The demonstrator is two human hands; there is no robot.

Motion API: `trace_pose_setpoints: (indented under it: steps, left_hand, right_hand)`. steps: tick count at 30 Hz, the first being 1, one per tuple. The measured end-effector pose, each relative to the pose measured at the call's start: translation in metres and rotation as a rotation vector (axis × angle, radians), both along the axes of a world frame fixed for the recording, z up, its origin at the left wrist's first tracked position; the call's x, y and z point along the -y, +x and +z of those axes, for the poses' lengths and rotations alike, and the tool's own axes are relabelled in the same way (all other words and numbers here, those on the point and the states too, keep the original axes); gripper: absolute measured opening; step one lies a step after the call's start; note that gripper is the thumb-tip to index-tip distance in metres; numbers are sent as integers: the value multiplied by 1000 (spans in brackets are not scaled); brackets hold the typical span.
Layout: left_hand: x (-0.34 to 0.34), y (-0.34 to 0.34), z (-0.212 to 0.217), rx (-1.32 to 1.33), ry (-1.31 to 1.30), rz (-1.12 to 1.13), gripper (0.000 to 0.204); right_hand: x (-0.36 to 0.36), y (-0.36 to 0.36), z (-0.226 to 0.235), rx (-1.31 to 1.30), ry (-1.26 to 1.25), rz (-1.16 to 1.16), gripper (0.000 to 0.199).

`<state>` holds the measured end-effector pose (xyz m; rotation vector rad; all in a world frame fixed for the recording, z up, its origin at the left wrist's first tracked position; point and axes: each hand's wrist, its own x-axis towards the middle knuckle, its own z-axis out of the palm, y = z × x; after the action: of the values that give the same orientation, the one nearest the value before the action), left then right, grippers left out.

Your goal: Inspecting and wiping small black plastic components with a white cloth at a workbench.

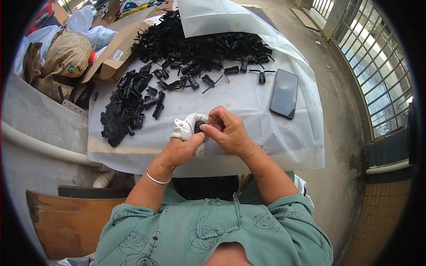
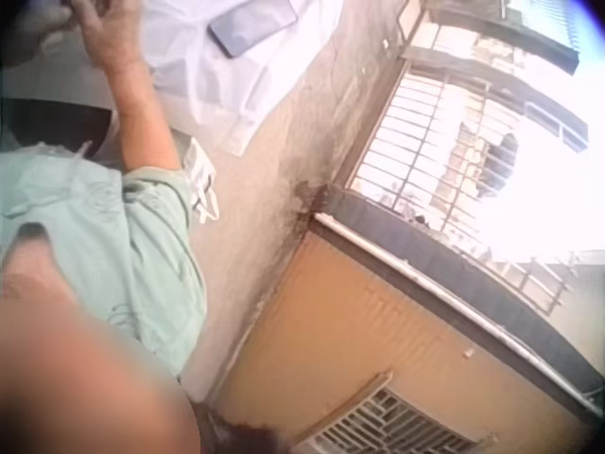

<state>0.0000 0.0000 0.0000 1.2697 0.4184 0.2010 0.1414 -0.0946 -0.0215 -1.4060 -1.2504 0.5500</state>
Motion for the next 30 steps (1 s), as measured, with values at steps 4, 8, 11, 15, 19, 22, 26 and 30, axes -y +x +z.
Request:
trace_pose_setpoints:
  steps: [4, 8, 11, 15, 19, 22, 26, 30]
  left_hand:
    - [0, 0, 0, 23, 18, 52, 24]
    - [2, 4, -11, 107, 433, 129, 24]
    - [5, 3, -6, -13, 433, 97, 22]
    - [9, 4, -9, -68, 553, 102, 22]
    - [4, 2, -13, 60, 768, 172, 22]
    - [1, -3, -15, 44, 795, 209, 22]
    - [-8, -6, 4, -24, 896, 133, 21]
    - [-71, -15, 36, -496, 1802, 321, 38]
  right_hand:
    - [0, 5, -1, 3, 50, 39, 16]
    - [5, 4, 7, 32, -46, 179, 20]
    - [5, 4, 12, 9, -143, 177, 21]
    - [5, 2, 12, 55, -190, 186, 21]
    - [-5, -16, -3, 126, 22, 10, 21]
    - [-10, -22, -4, 97, 28, 6, 21]
    - [-12, -18, -8, -92, -30, 134, 24]
    - [-5, 3, -3, 125, 34, 17, 27]
